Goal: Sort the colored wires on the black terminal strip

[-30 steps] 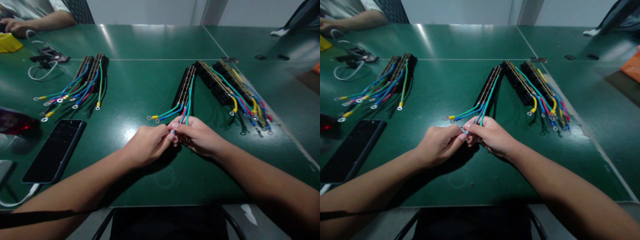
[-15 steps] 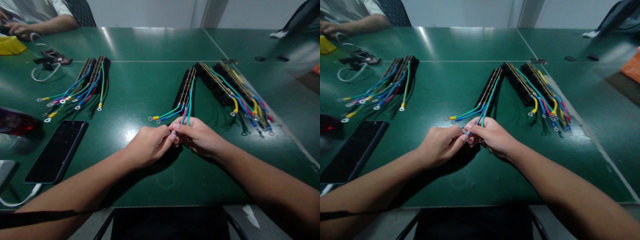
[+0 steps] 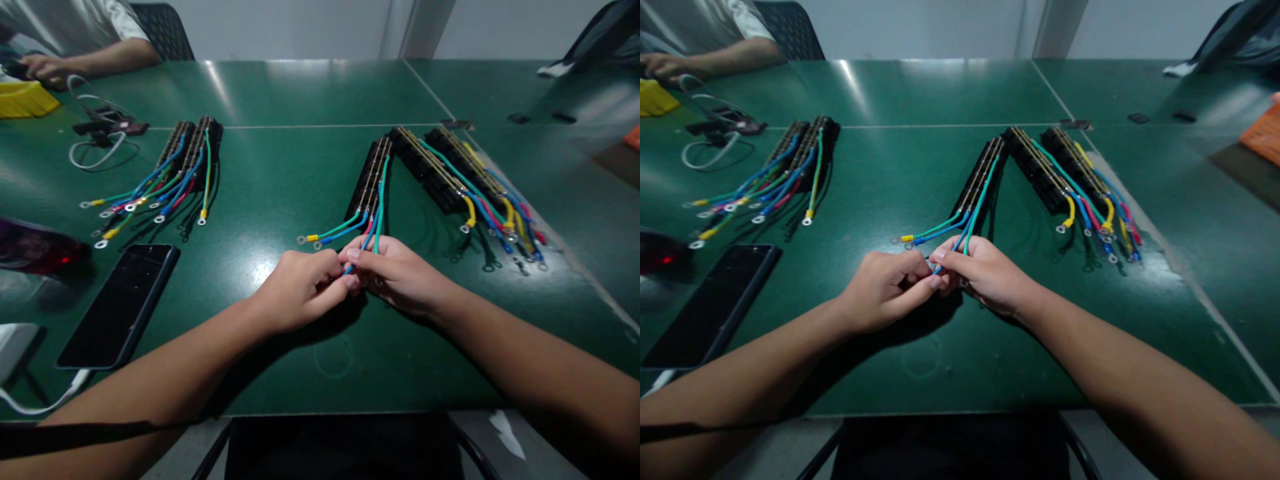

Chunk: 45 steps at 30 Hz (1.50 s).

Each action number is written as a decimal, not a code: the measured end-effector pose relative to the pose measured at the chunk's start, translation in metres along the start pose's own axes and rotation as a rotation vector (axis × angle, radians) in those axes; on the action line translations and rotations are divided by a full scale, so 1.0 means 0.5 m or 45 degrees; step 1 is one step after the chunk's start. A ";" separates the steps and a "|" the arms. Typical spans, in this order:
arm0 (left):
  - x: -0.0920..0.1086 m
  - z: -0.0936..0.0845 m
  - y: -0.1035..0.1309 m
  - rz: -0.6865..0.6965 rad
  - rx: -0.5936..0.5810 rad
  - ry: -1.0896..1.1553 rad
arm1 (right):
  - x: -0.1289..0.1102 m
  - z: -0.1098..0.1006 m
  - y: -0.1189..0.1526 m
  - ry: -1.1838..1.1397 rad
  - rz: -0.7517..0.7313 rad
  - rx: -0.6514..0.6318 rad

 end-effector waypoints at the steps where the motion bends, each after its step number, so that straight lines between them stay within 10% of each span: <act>1: 0.000 -0.001 0.000 -0.005 0.005 -0.003 | -0.001 0.001 0.000 0.006 0.000 -0.002; 9: 0.004 -0.009 0.006 -0.058 -0.005 0.167 | -0.002 -0.003 0.001 0.081 0.020 0.011; 21: -0.038 0.101 0.039 -0.885 -0.677 1.577 | -0.006 0.003 0.001 0.175 0.003 -0.061; 45: -0.043 0.111 0.041 -0.984 -0.651 1.791 | -0.002 -0.007 -0.002 0.141 0.007 -0.008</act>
Point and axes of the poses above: each hand's wrist, its own y-axis away from the middle knuckle, its own z-axis out of the palm, x = y × z, the point moved 9 cm from there along -y, towards the middle knuckle, and after that the axes turned 5 degrees about -z, right-handed, at the moved point
